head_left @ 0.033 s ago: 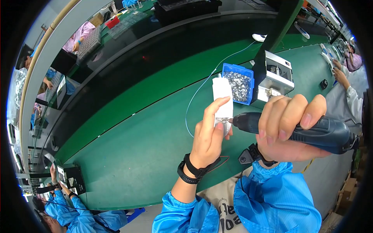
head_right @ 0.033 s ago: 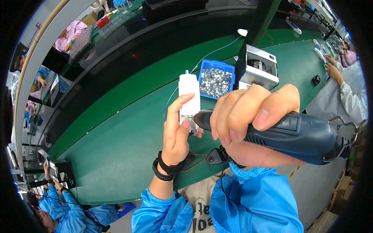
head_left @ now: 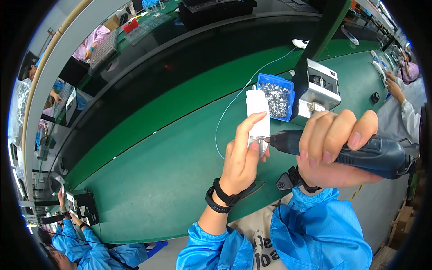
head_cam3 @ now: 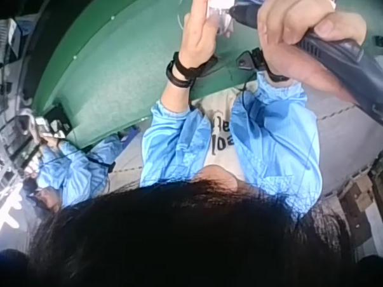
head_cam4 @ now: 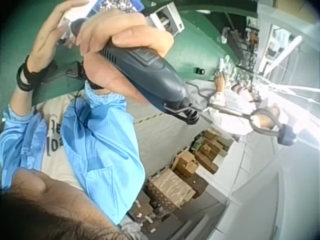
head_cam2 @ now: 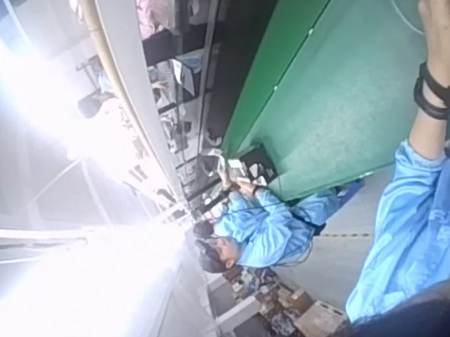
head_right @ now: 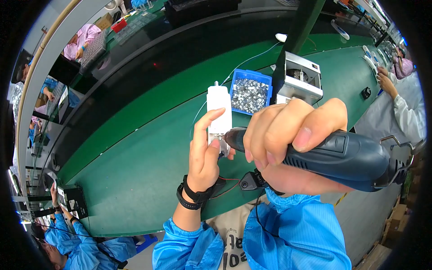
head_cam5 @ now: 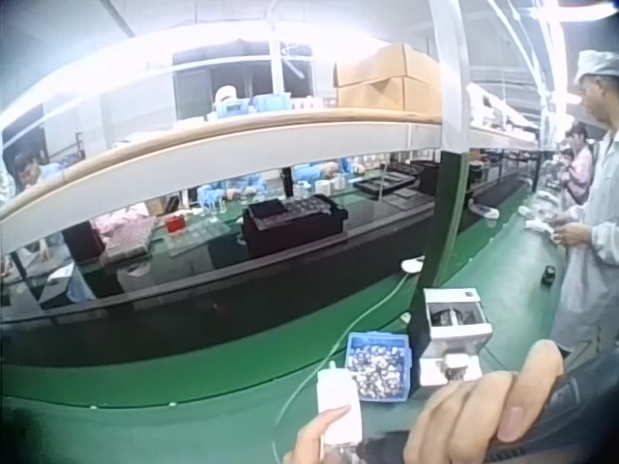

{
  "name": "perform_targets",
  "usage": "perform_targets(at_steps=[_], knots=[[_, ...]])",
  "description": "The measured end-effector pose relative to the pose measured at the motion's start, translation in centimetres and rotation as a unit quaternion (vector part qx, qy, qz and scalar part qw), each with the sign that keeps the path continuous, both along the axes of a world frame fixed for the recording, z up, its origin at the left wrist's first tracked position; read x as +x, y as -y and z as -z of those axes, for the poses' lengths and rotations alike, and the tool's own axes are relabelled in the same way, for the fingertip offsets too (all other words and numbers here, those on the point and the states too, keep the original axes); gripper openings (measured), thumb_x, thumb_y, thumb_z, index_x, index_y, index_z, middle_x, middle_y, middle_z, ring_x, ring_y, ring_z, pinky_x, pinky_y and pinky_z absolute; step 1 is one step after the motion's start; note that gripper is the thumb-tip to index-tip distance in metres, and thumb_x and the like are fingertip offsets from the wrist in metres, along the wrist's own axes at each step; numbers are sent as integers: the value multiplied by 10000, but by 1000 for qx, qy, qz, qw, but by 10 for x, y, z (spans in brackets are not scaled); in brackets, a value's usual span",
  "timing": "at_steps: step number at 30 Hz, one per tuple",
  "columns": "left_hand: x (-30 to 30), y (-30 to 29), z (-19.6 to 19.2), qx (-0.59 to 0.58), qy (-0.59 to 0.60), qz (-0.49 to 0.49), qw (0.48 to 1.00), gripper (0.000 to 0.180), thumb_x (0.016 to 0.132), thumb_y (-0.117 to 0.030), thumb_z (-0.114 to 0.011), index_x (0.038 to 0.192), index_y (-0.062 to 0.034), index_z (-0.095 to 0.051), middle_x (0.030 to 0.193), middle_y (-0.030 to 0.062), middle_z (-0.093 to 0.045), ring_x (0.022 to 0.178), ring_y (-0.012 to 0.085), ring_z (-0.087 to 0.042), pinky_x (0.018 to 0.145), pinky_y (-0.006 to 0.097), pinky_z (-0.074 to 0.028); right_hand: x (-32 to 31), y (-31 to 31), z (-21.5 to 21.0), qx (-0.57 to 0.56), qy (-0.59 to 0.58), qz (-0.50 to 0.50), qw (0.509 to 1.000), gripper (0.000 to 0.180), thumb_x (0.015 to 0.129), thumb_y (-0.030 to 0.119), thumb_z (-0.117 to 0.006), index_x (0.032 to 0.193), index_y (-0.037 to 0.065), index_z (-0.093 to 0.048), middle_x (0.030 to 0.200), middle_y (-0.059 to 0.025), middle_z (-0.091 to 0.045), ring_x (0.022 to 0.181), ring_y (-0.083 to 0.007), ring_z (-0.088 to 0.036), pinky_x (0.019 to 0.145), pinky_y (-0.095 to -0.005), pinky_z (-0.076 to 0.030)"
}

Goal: The person is assembling a small white plastic housing unit by driving screws with an electric screwdriver at a factory workstation.

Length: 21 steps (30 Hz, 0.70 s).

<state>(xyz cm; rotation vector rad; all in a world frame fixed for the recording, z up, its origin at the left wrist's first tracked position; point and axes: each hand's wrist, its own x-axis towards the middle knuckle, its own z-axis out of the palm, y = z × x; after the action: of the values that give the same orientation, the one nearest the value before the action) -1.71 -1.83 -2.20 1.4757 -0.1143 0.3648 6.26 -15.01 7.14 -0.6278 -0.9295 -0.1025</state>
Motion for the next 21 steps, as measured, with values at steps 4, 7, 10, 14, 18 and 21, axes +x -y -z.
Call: perform_targets(at_steps=[4, 7, 10, 14, 18, 21], knots=[[-1, 0, -1, 7, -12, -4, 1000, 542, 1006, -6, -376, 1541, -73, -422, 889, 112, -681, 711, 171, -647, 685, 326, -555, 0, 0, 2, 3, 4, 8, 1000, 614, 985, 734, -509, 971, 124, -443, 685, -47, -520, 456, -146, -503, 421, -282, -455], [0, 1, -1, 10, -12, -4, 1000, 545, 1004, -4, -378, 1542, -75, -422, 876, 111, -681, 709, 171, -647, 685, 329, -557, 0, 1, 2, 6, 3, 15, 1000, 615, 988, 733, -503, 970, 121, -441, 684, -49, -518, 458, -146, -504, 423, -283, -457], [0, 1, 0, 10, -9, -3, 1000, 541, 1008, -9, -374, 1543, -74, -421, 882, 111, -680, 707, 171, -644, 685, 329, -558, 1, 0, 2, 10, 4, 17, 1000, 615, 989, 732, -502, 969, 121, -440, 683, -50, -516, 456, -146, -502, 421, -282, -457], [0, 0, 2, 5, -5, -6, 1000, 532, 1016, -19, -368, 1543, -71, -420, 891, 111, -679, 707, 171, -644, 685, 328, -558, 2, -1, 4, 9, 5, 6, 1000, 613, 989, 730, -506, 967, 121, -439, 682, -49, -515, 456, -146, -502, 419, -279, -455], [0, 0, 0, 3, -4, -3, 1000, 516, 1032, -46, -369, 1546, -67, -419, 914, 110, -680, 715, 170, -645, 684, 325, -556, 3, 1, 5, 10, 5, 15, 1000, 616, 987, 732, -509, 971, 120, -441, 682, -48, -517, 462, -145, -506, 417, -277, -452], [0, 0, 0, 6, -2, -4, 1000, 502, 1049, -80, -379, 1549, -66, -417, 923, 109, -680, 720, 169, -644, 685, 324, -556, 4, 7, 10, 25, -7, -21, 999, 756, 912, 858, -454, 1028, 111, -488, 696, -93, -585, 536, -214, -575, 453, -363, -486]])
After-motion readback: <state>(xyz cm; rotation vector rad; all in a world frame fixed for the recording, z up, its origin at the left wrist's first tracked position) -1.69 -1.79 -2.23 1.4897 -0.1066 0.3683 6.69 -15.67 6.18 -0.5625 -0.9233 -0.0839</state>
